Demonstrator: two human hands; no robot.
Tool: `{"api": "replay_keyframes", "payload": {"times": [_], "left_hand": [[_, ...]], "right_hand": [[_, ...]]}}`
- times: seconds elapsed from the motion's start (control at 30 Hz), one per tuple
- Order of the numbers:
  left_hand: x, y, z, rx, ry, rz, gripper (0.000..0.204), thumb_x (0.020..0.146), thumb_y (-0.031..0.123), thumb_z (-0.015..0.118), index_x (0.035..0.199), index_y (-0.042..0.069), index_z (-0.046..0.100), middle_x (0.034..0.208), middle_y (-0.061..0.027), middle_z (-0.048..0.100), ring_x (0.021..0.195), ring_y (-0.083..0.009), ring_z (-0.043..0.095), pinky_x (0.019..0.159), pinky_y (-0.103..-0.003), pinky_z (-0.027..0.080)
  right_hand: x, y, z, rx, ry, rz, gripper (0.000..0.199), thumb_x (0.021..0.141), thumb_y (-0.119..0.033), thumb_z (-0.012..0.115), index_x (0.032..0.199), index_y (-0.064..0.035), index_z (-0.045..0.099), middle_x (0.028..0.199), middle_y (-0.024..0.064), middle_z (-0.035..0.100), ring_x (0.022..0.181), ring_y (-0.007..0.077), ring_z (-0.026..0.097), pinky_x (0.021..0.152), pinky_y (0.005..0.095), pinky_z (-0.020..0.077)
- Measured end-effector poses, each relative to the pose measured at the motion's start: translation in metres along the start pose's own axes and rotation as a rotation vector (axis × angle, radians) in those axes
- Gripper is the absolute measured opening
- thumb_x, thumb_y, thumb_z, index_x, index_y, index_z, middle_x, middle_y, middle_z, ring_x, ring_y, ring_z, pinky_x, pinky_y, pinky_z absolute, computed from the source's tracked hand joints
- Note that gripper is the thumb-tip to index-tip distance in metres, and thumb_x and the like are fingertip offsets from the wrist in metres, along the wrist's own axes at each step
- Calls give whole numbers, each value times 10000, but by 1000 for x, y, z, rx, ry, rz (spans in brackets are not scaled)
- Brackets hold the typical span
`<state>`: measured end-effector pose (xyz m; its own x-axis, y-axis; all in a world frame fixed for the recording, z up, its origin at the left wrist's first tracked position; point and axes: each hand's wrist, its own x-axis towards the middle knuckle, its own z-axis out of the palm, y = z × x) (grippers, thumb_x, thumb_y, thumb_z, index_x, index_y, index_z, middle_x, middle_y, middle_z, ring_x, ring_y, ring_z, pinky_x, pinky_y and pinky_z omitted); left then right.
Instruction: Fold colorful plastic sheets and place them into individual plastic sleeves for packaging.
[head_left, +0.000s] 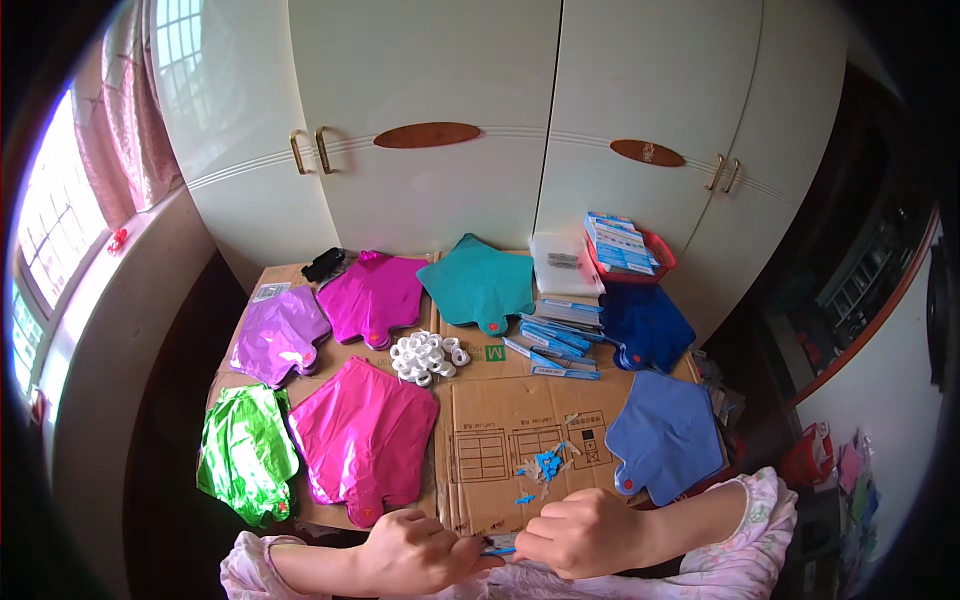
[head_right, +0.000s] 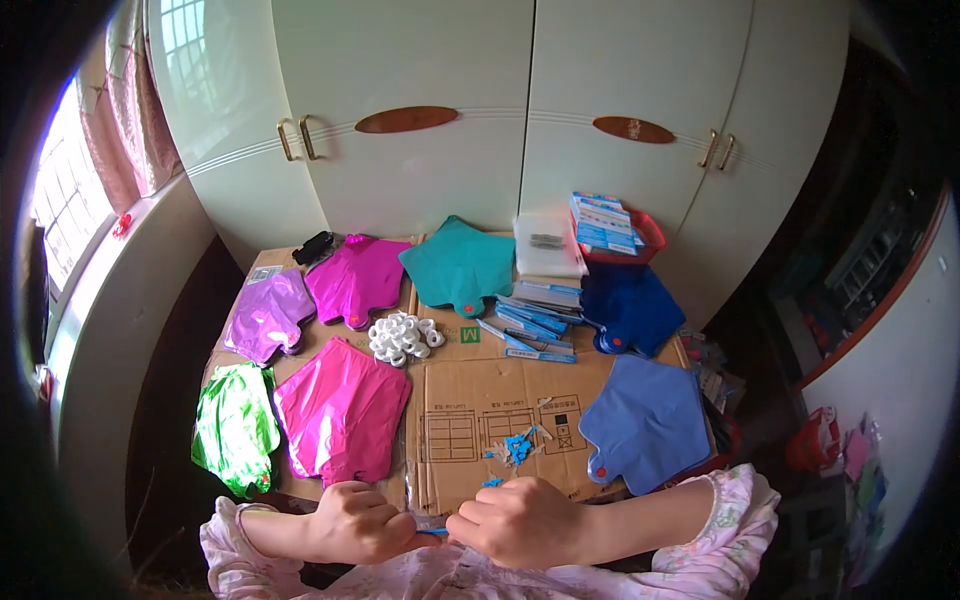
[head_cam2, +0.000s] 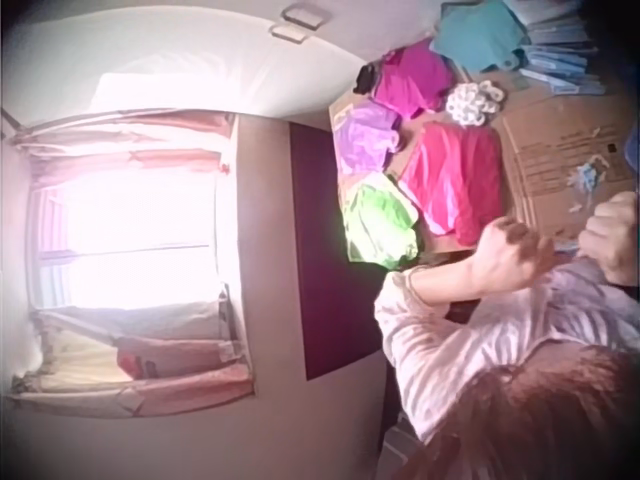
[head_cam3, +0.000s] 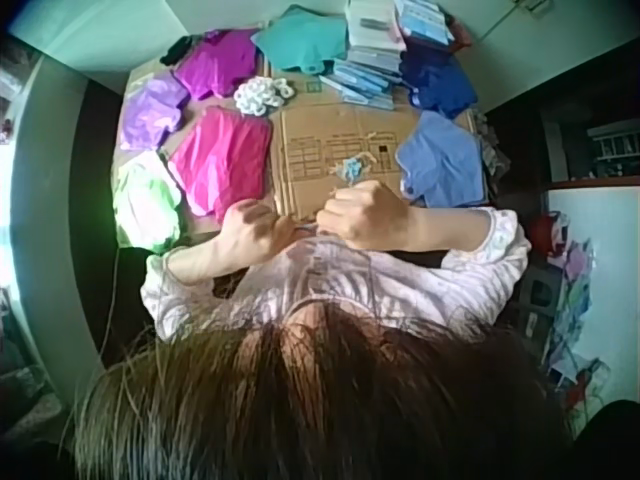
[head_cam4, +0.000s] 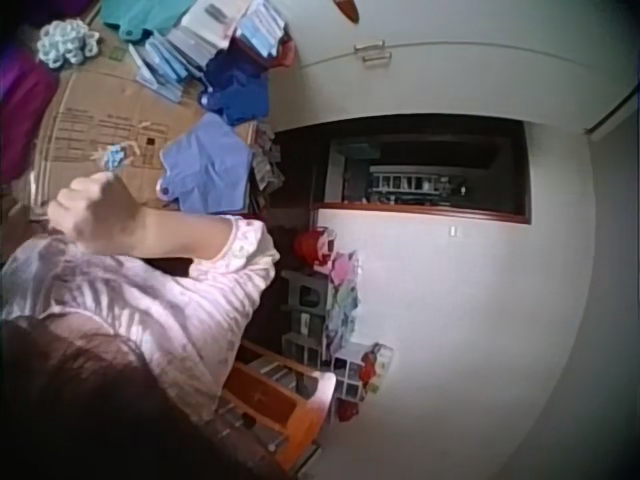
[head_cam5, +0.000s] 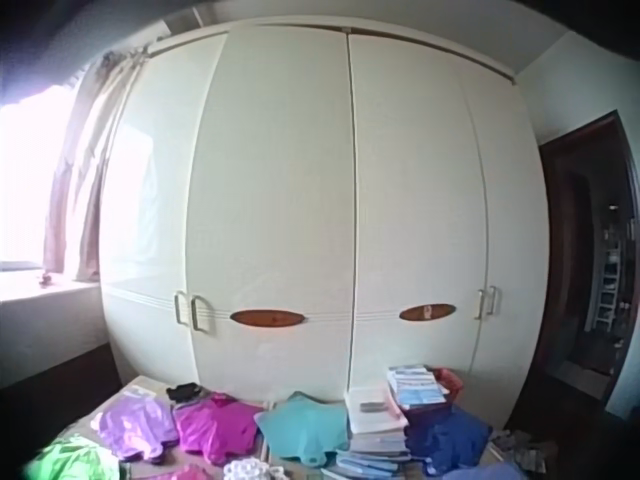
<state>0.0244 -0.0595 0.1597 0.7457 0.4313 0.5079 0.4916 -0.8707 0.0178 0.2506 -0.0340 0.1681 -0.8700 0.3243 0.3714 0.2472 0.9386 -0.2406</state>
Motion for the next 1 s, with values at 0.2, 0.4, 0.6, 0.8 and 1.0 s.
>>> {"api": "replay_keyframes", "payload": {"times": [0.2,0.4,0.6,0.8,1.0], "left_hand": [[0,-2,-8,15,-7,69,548,691,413,767,504,158,319,425,64,302,351,-86,341,350,-235,262],[-5,-3,-8,-1,32,72,546,663,415,779,492,162,326,435,58,318,393,-101,380,351,-244,270],[-23,-14,8,-192,104,-49,492,734,372,733,491,127,384,443,25,358,398,-139,413,359,-285,320],[-38,-17,-3,-687,-69,-750,453,955,283,453,601,3,499,525,-99,472,476,-263,539,439,-348,416],[-34,-52,11,-296,155,-257,392,805,155,631,1185,164,536,1089,-116,569,909,-243,600,729,-354,503]], "right_hand": [[-3,-1,-3,47,-14,2,239,819,-245,611,666,-100,497,550,15,441,515,154,541,419,284,439],[-4,3,-7,142,-51,43,379,846,-380,604,629,-102,465,496,26,422,484,192,546,415,310,437],[-6,22,-4,377,-15,87,336,870,-358,601,728,-69,507,594,66,517,602,224,599,511,328,474],[-20,31,9,743,-78,546,240,940,-241,537,1057,-32,519,921,112,631,823,215,636,705,322,498],[-30,71,36,1392,-200,701,310,962,-235,502,1161,3,490,1042,61,620,954,112,575,824,281,469]]}}
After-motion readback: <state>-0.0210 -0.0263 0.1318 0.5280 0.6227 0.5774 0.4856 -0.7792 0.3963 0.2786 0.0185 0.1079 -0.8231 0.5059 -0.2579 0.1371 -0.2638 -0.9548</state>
